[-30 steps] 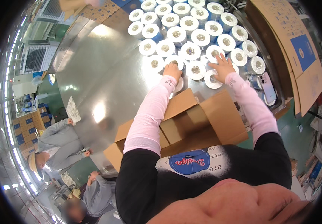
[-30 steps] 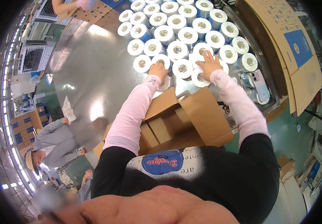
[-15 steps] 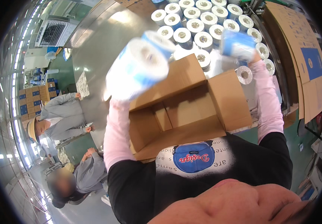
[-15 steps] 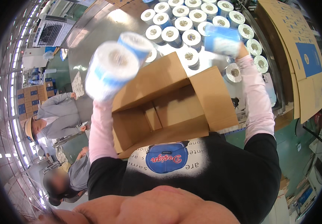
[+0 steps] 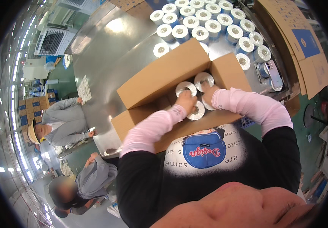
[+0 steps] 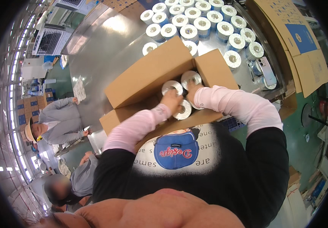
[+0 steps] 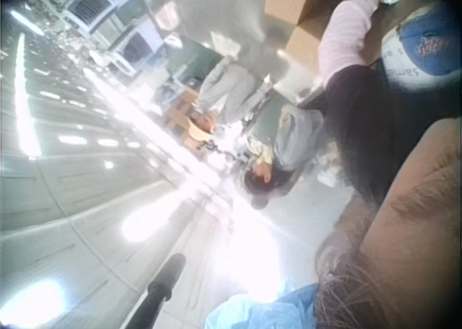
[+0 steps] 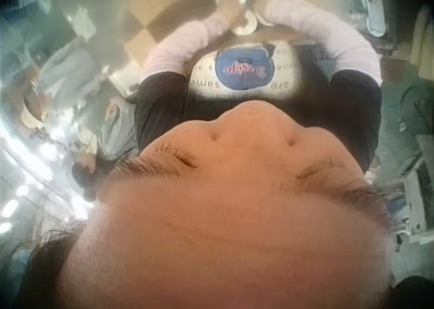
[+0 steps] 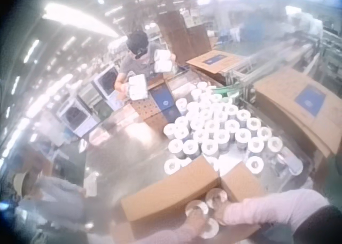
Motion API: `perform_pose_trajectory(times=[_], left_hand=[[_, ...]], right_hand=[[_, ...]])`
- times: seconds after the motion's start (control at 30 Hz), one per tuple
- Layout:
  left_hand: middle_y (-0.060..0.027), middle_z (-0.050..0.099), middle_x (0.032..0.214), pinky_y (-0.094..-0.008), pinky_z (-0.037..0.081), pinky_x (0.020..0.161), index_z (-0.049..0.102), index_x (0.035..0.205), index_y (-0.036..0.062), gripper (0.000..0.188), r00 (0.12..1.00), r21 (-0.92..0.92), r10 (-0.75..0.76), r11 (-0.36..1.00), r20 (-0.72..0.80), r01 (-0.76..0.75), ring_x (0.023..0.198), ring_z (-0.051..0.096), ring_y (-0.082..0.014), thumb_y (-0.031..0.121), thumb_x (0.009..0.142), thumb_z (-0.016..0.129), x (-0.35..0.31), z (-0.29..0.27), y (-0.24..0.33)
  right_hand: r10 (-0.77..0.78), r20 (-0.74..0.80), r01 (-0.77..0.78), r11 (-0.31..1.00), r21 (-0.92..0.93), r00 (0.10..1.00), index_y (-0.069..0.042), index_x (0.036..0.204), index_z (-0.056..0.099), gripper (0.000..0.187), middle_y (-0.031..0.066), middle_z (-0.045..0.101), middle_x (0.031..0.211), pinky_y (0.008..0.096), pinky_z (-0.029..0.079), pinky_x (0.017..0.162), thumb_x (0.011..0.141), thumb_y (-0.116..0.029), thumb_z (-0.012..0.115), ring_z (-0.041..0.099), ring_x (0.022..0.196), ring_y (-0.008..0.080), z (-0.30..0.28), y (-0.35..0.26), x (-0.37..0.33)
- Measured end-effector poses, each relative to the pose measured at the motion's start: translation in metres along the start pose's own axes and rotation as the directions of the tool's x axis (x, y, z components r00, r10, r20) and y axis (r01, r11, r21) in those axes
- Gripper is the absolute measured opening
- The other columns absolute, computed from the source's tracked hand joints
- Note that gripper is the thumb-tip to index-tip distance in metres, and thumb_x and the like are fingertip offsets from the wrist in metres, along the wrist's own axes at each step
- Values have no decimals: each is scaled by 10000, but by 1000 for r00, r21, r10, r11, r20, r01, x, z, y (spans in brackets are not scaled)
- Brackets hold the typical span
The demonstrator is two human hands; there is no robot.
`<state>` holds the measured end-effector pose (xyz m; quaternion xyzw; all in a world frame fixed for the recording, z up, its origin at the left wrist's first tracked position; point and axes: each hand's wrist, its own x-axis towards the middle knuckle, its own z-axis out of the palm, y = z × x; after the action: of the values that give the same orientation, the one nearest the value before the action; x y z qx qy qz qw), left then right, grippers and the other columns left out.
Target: The person picks up paper rolls from a metal table and places them into a cardboard box until it is full, then closes the box and moves it aside to start another one.
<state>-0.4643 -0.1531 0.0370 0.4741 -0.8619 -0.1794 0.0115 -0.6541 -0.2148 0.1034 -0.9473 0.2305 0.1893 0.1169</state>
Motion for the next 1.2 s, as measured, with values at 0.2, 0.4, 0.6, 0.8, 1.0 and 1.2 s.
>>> perform_pose_trajectory(times=[0.2,0.4,0.6,0.8,1.0,1.2], left_hand=[[-146,651,1104,-379,467,914,647,1127,124,313,839,-146,1,985,544,94,1055,603,-295,237,837,620,57,-5,23],[-78,661,968,-299,488,777,647,1002,56,163,975,-576,-120,817,-188,-10,828,628,-178,87,851,596,167,-181,-55],[-105,547,1271,-432,373,1013,676,1021,135,283,998,-172,-25,984,63,36,1245,431,-314,40,774,576,298,-60,-137],[-100,563,1113,-411,365,929,730,874,142,173,1000,329,-16,944,12,11,1161,453,-282,201,798,586,308,8,-126],[-160,663,833,-364,513,734,650,945,52,394,885,-369,-465,823,-2,432,797,649,-293,360,700,675,304,-53,-121],[-85,641,1086,-287,497,827,622,1071,8,287,916,-838,-358,-432,-180,-333,946,614,-172,55,792,667,200,-196,-86]], right_hand=[[236,-610,-122,967,222,756,-107,1299,488,577,131,482,1341,560,275,1059,752,-188,654,390,1312,295,-65,56,-2],[442,-609,111,743,660,659,-59,1149,583,384,135,541,1247,472,338,1042,765,-78,587,458,1224,305,-25,92,3],[810,-202,-693,579,430,551,-195,1283,547,579,192,374,1414,512,267,1095,724,-77,642,277,1368,363,64,244,-17],[718,136,-722,635,275,683,-176,1298,528,620,213,291,1447,549,161,1124,719,-283,721,202,1398,352,79,280,-24],[849,19,-804,492,335,528,-178,1227,580,495,197,401,1362,543,216,1100,755,-297,673,330,1314,343,124,266,-10],[895,112,-725,271,634,432,-131,1094,661,441,152,657,1051,405,477,878,765,-424,634,617,1024,289,127,304,-36]])
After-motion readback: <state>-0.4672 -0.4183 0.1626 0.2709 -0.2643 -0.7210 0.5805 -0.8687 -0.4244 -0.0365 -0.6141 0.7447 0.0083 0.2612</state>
